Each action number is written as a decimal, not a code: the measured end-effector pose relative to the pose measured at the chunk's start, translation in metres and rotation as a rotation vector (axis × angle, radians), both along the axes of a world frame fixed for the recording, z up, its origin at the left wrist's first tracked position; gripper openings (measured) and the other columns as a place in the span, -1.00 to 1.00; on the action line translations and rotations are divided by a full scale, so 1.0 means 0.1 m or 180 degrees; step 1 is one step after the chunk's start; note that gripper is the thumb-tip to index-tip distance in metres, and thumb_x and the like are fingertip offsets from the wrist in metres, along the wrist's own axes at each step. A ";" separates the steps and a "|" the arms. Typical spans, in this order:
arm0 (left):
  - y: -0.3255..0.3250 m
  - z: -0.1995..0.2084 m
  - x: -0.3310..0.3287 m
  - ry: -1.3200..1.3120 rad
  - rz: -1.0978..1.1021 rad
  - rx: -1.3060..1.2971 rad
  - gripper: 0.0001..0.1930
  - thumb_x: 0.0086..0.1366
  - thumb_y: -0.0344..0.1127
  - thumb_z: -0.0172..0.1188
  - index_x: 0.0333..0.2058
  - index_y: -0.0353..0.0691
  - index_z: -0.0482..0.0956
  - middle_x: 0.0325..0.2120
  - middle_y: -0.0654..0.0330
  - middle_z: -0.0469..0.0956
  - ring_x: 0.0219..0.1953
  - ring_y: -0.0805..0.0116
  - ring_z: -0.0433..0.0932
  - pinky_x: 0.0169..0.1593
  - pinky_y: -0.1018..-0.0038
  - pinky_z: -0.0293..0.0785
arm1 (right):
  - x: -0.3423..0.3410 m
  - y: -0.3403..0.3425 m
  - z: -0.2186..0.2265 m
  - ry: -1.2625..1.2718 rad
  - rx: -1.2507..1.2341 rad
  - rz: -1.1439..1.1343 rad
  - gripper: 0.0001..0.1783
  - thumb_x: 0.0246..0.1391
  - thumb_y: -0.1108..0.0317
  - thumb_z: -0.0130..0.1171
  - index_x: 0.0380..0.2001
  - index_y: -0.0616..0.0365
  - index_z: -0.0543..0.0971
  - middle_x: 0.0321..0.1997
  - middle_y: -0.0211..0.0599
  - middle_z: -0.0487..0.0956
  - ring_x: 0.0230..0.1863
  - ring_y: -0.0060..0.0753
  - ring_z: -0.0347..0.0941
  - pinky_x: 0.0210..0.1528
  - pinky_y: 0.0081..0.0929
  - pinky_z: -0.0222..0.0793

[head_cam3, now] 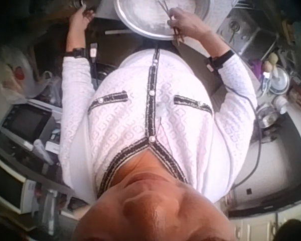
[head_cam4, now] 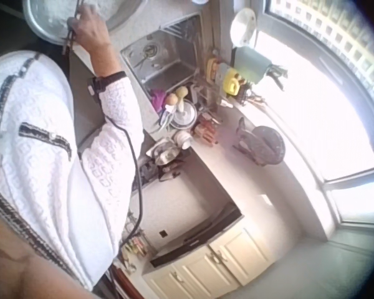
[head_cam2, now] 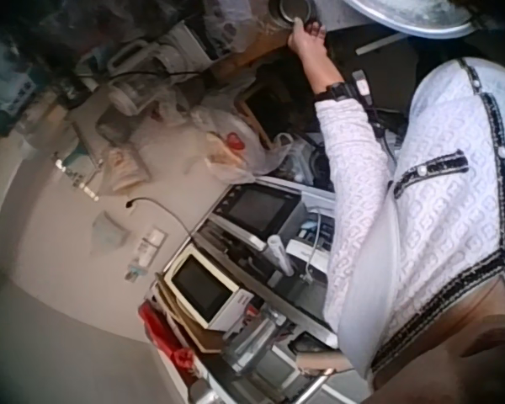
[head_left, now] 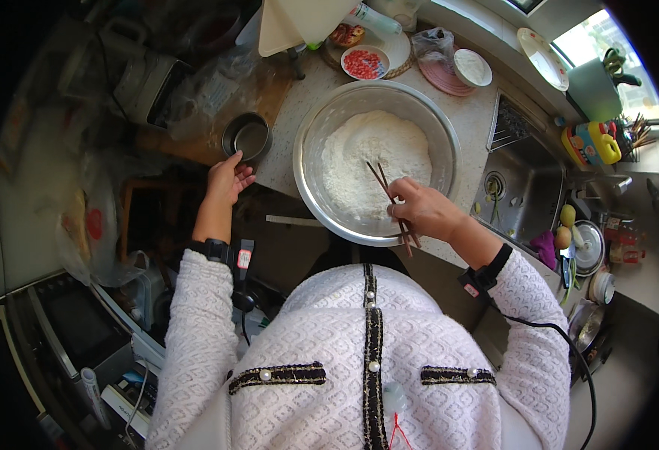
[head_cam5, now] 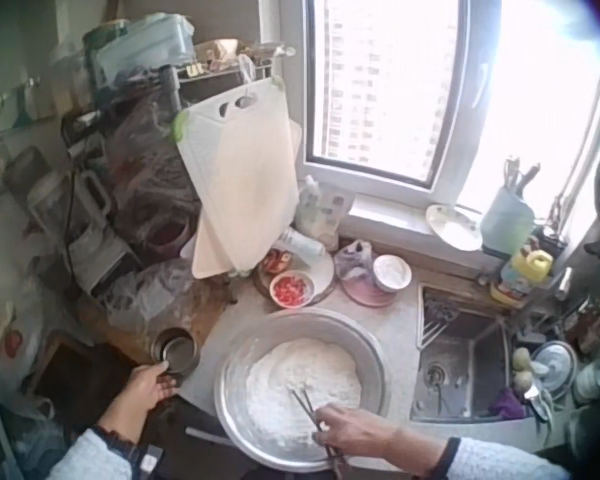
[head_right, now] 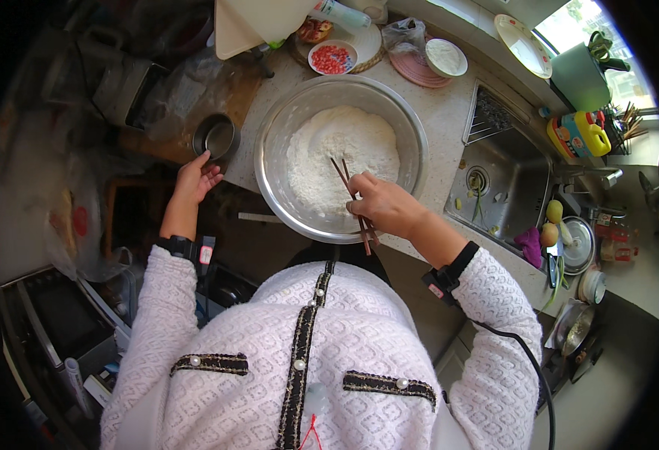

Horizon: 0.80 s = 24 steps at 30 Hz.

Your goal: The person mixes a white powder in a metal bowl, adds a small packet of ingredient, scoops flour from a bag into the bowl, then fills a small metal cup with water from the sink and pours it into the bowl while stirring with chopsticks.

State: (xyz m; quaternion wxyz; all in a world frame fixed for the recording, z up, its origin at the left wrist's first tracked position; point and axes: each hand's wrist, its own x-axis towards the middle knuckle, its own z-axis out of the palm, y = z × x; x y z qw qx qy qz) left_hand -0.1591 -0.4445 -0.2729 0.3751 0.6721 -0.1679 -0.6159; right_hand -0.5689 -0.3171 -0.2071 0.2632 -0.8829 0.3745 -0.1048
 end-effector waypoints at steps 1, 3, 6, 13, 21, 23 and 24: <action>-0.03 -0.07 0.01 0.0068 0.0033 -0.0005 -0.74 0.20 -0.26 0.24 -0.25 -0.29 0.43 -0.41 0.11 0.47 -0.42 0.24 0.52 -0.39 0.30 0.59 | -0.01 0.01 0.02 -0.0178 0.0057 -0.0164 -0.77 -0.31 0.45 0.34 -0.46 0.07 0.57 -0.15 -0.26 0.39 -0.14 -0.19 0.39 -0.19 -0.35 0.41; -0.09 -0.15 0.04 0.0145 0.0097 -0.0077 -0.77 0.20 -0.33 0.20 -0.25 -0.33 0.44 -0.37 0.05 0.48 -0.37 0.15 0.55 -0.35 0.27 0.62 | -0.02 0.00 0.06 -0.0610 0.0071 -0.0606 -0.82 -0.22 0.43 0.34 -0.49 0.14 0.54 -0.23 -0.22 0.40 -0.23 -0.16 0.41 -0.27 -0.33 0.39; -0.14 -0.22 0.06 0.0110 0.0134 -0.0199 -0.84 0.19 -0.42 0.12 -0.29 -0.38 0.44 -0.33 0.00 0.49 -0.32 0.03 0.56 -0.30 0.24 0.65 | -0.02 0.00 0.15 -0.1230 0.0079 -0.1347 -0.84 0.04 0.42 0.25 -0.49 0.26 0.49 -0.42 -0.17 0.40 -0.44 -0.12 0.40 -0.35 -0.36 0.32; -0.05 0.07 0.11 0.0183 -0.0310 -0.0279 -0.92 0.21 -0.43 0.07 -0.37 -0.34 0.43 -0.39 0.12 0.46 -0.38 0.18 0.56 -0.34 0.27 0.65 | 0.32 0.17 0.03 -0.1851 0.0501 -0.1192 -0.92 0.07 0.46 0.19 -0.40 0.25 0.52 -0.43 -0.15 0.47 -0.39 -0.12 0.45 -0.32 -0.40 0.36; 0.16 0.70 -0.06 0.0476 -0.0633 -0.0527 -0.93 0.19 -0.43 0.09 -0.36 -0.30 0.49 -0.37 0.13 0.54 -0.30 0.25 0.59 -0.22 0.25 0.65 | -0.21 -0.23 -0.24 -0.3295 0.1664 -0.3156 -0.63 0.24 0.23 0.07 -0.05 0.33 0.45 -0.14 -0.18 0.55 -0.13 -0.35 0.55 -0.03 -0.47 0.47; 0.19 0.84 -0.14 0.0582 -0.0755 -0.0555 -0.94 0.19 -0.43 0.10 -0.37 -0.29 0.50 -0.37 0.15 0.54 -0.30 0.27 0.59 -0.20 0.25 0.65 | -0.27 -0.30 -0.24 -0.3201 0.1462 -0.3439 -0.63 0.25 0.23 0.06 -0.06 0.34 0.45 -0.13 -0.17 0.55 -0.13 -0.36 0.55 -0.03 -0.46 0.48; 0.20 0.91 -0.19 0.0602 -0.0802 -0.0576 -0.94 0.20 -0.43 0.11 -0.38 -0.29 0.50 -0.36 0.15 0.54 -0.30 0.29 0.59 -0.20 0.25 0.65 | -0.25 -0.36 -0.26 -0.3270 0.1514 -0.3336 -0.64 0.25 0.24 0.06 -0.07 0.35 0.46 -0.14 -0.17 0.55 -0.14 -0.35 0.55 -0.03 -0.46 0.48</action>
